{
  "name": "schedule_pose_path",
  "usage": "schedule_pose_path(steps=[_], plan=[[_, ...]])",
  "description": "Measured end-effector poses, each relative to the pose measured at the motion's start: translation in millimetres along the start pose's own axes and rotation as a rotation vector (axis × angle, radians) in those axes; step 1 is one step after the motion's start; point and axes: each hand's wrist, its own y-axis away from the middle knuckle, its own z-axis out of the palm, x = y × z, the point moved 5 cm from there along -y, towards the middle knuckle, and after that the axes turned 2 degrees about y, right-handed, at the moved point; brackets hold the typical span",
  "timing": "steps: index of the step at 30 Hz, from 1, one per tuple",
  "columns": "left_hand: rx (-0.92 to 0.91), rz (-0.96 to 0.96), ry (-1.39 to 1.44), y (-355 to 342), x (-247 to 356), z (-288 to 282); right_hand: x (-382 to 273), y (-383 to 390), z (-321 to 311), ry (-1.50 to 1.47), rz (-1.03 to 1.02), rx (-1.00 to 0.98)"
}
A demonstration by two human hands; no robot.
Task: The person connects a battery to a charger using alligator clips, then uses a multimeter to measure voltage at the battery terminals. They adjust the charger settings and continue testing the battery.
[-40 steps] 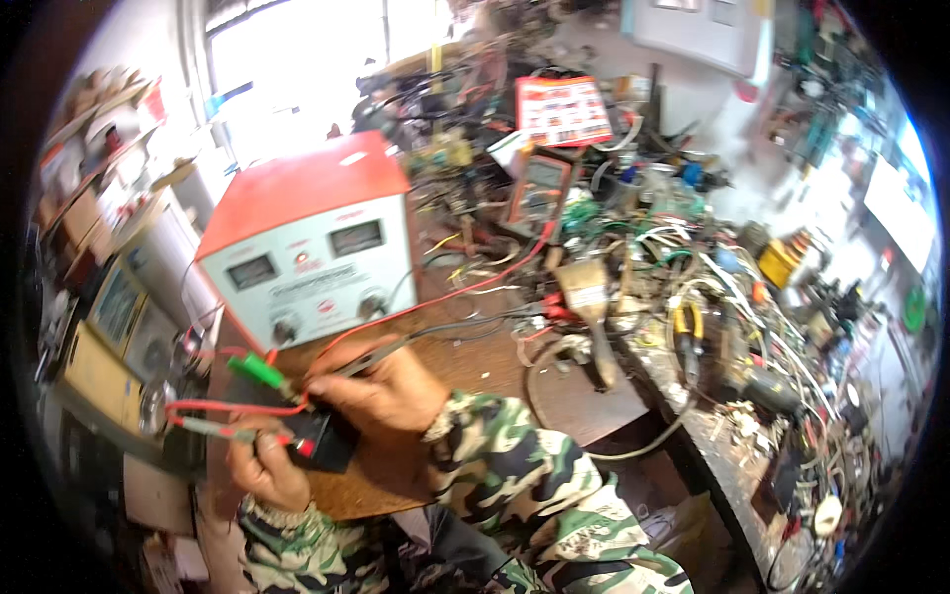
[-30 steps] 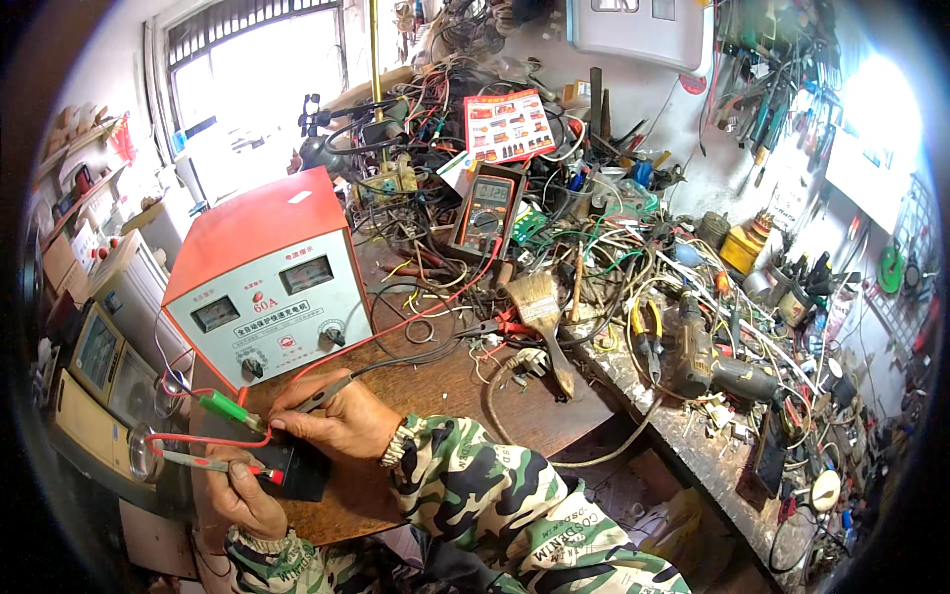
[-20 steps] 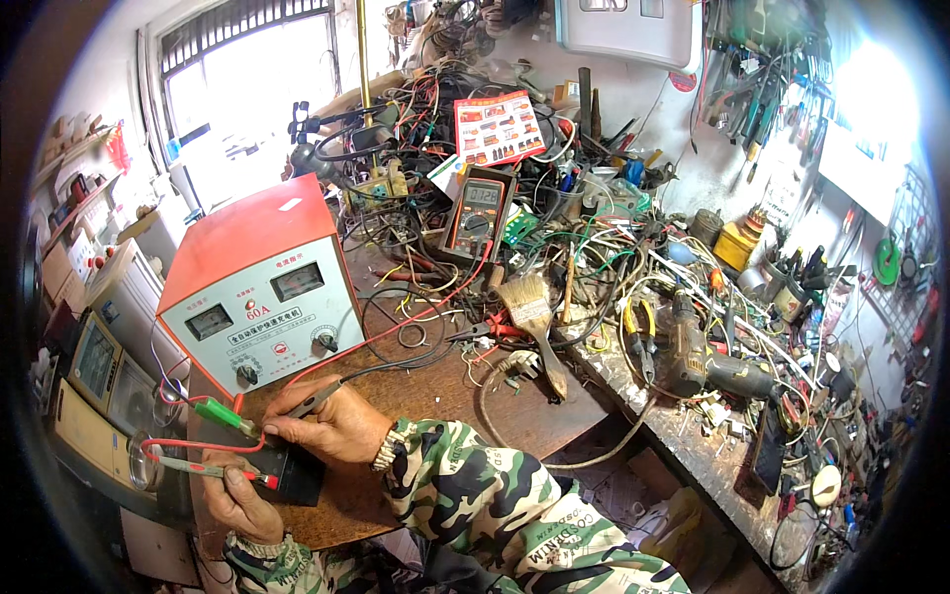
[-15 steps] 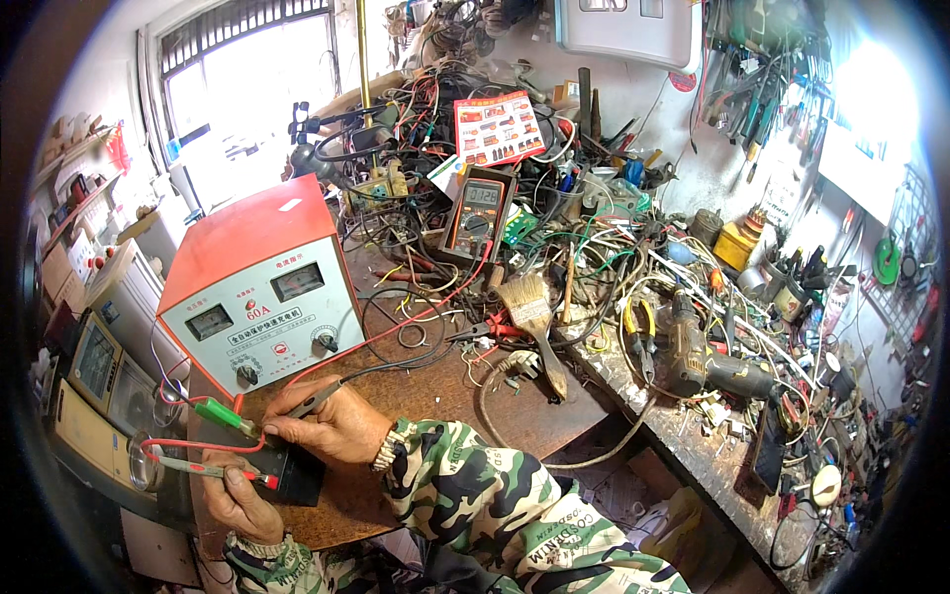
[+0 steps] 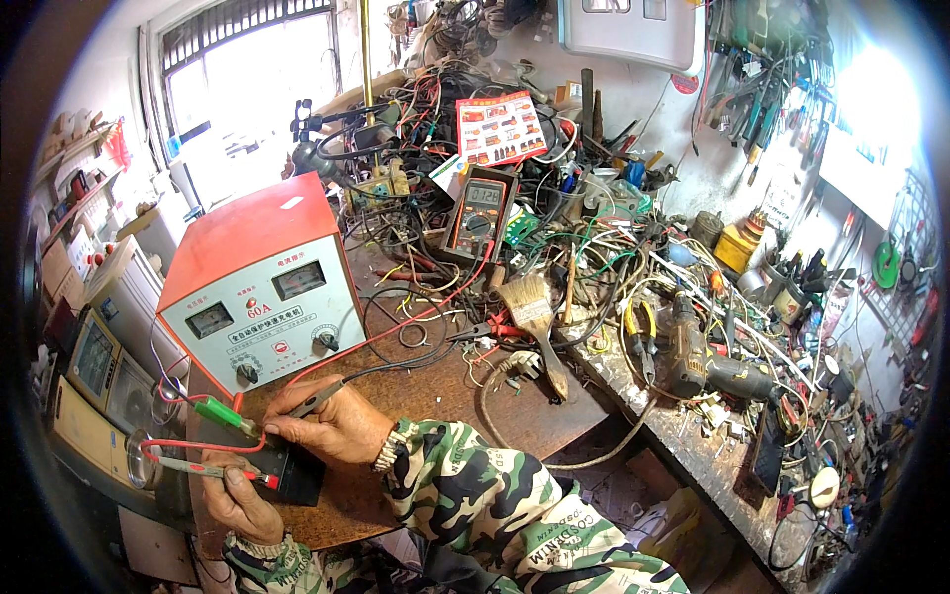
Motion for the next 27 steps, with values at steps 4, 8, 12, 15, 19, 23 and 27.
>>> schedule_pose_path(steps=[4,8,12,15,19,23,27], plan=[[0.009,0.002,0.003,0.1,0.0,-1.2,-1.6,-0.1,0.7,-0.009,0.015,-0.002],[0.025,-0.014,0.001,0.2,0.1,0.5,-1.6,0.1,-0.5,0.004,0.062,-0.021],[0.011,0.02,-0.015,-1.4,1.5,0.4,4.7,-1.4,-0.5,0.013,-0.044,-0.026],[-0.002,0.025,-0.021,-2.1,1.9,0.0,4.1,-1.2,-0.5,0.016,-0.027,-0.033],[0.001,0.025,-0.005,-2.5,4.5,0.9,3.8,-1.2,-0.3,0.016,-0.027,-0.033],[0.008,0.023,0.001,-1.5,4.5,1.8,3.4,-0.4,-0.9,0.018,-0.016,-0.037],[-0.002,0.017,0.0,-1.4,4.5,1.5,4.6,-0.2,-0.9,0.016,-0.024,-0.035]])
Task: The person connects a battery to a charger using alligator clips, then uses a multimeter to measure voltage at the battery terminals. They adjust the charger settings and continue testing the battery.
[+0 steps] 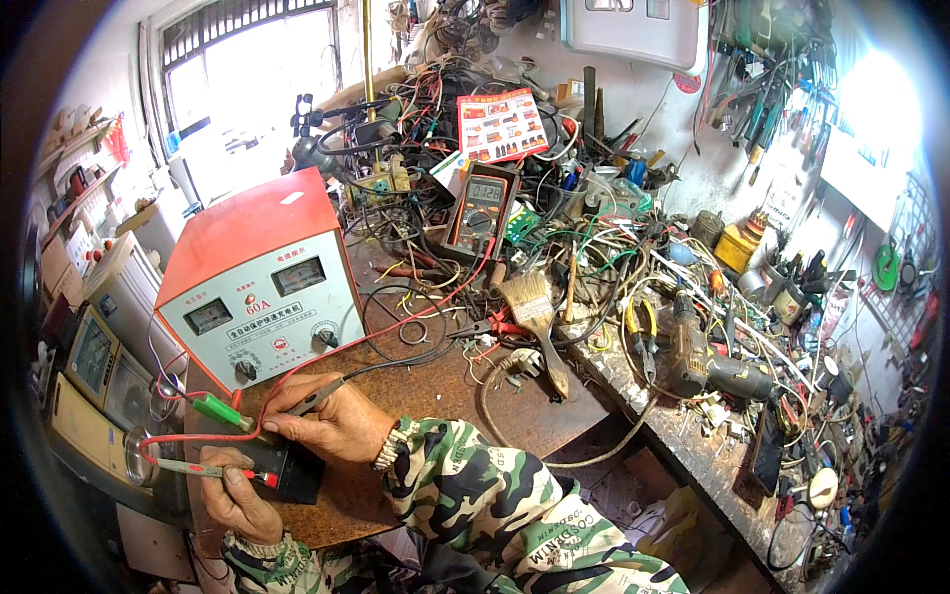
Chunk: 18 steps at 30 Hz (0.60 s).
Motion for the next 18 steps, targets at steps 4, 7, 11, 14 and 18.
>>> schedule_pose_path(steps=[4,7,11,14,18], plan=[[-0.002,0.014,-0.003,-0.3,-1.2,-0.5,0.4,-0.2,0.5,-0.006,-0.004,0.002],[0.001,0.013,0.004,-1.2,0.0,-0.3,-0.3,-0.2,0.4,0.006,-0.005,-0.001],[0.009,0.003,0.014,-1.1,0.5,0.6,-2.3,0.1,-0.9,0.018,0.008,-0.003],[0.006,0.008,0.005,-0.7,0.9,1.6,-1.3,0.8,-1.4,0.018,-0.008,-0.004],[0.004,0.011,-0.006,-0.6,1.5,-1.1,-0.3,-1.6,0.8,0.001,0.0,0.007]])
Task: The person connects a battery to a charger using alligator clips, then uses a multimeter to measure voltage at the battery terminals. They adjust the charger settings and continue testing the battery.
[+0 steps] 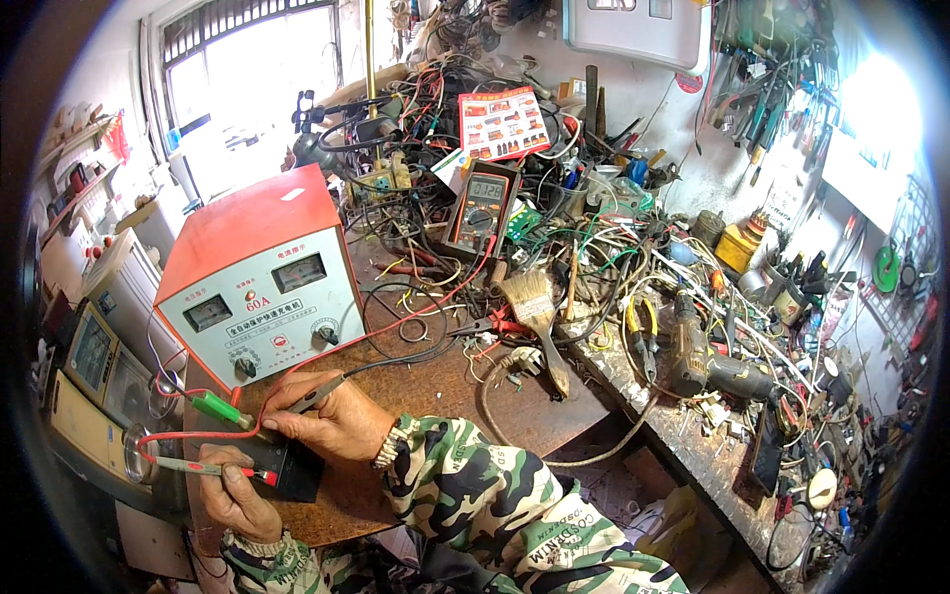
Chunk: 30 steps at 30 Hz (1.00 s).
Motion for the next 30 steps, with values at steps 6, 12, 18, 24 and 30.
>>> schedule_pose_path(steps=[6,12,18,24,30], plan=[[0.001,-0.001,-0.057,-1,0,-6,-5,-7,1,0.075,-0.104,0.012],[0.006,0.04,0.029,-1,-5,1,-4,3,-5,0.033,0.037,0.05],[-0.013,0.045,0.03,-5,-1,-2,-4,2,-5,0.029,0.062,0.041],[-0.033,0.058,0.003,-5,0,-2,-8,0,-5,0.092,0.043,0.041],[-0.035,0.081,0.035,-8,0,-2,-11,0,-4,0.056,0.065,0.057]])
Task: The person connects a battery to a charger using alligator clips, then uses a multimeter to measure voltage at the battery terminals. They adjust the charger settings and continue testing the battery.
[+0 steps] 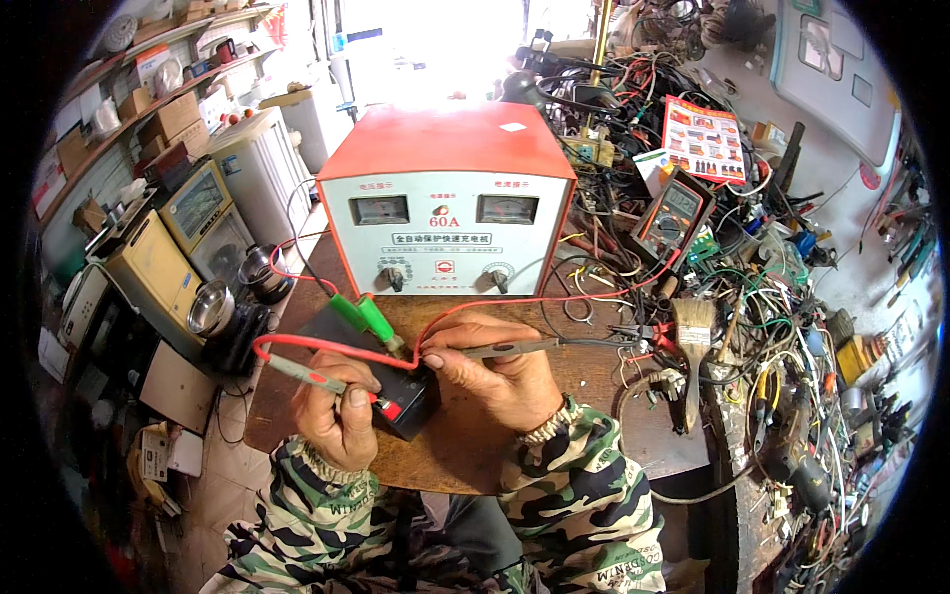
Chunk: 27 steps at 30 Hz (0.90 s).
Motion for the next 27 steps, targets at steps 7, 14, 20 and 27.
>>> schedule_pose_path(steps=[7,14,20,27], plan=[[-0.007,-0.012,-0.005,2,-2,4,5,-1,-6,0.044,-0.026,-0.01],[-0.046,-0.143,-0.083,-6,-1,1,15,3,-19,-0.339,0.247,-0.202],[-0.194,-0.13,-0.309,-29,49,18,14,12,-19,-0.47,0.304,-0.291],[-0.375,-0.226,-0.393,-40,51,73,-7,13,-79,-0.378,0.093,0.036]])
